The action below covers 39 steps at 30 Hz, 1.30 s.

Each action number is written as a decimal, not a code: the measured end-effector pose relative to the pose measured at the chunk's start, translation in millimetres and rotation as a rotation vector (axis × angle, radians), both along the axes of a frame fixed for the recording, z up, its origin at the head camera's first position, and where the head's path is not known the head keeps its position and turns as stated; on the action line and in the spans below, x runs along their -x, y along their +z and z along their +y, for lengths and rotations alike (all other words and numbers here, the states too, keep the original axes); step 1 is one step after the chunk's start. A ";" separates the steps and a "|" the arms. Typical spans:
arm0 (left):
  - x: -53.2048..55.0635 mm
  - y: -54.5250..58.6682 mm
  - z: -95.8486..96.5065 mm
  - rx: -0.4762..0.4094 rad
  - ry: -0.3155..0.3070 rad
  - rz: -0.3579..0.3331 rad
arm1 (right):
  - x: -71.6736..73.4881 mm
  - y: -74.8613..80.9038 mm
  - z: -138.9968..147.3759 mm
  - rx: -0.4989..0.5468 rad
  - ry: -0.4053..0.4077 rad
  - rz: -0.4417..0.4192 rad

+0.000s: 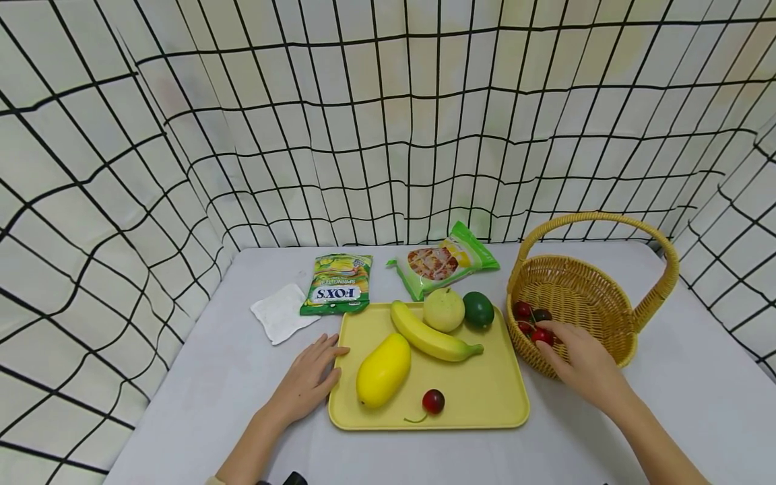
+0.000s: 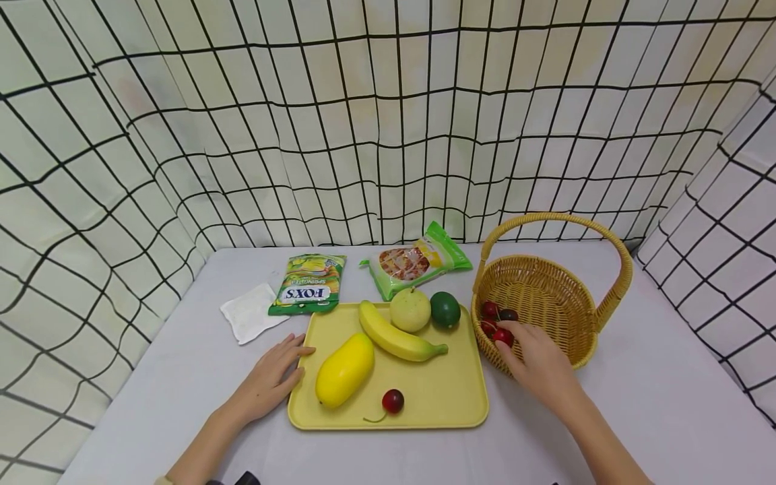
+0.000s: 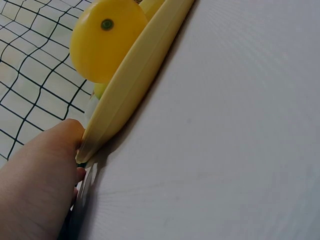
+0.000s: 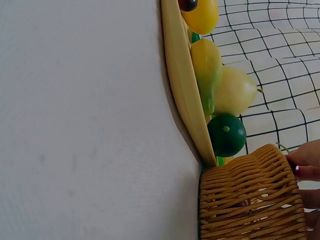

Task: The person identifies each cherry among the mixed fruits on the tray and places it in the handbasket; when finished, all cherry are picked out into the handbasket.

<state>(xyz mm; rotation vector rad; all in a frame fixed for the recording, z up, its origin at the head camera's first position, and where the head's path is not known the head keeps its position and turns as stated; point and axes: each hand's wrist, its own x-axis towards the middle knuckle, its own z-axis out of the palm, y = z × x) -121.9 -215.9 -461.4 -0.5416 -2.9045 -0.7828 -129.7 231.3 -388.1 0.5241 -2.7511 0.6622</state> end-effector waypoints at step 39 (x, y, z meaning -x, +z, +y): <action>-0.3 1.3 0.0 0.010 0.005 -0.016 | 38.2 -14.6 15.9 0.059 0.081 -0.248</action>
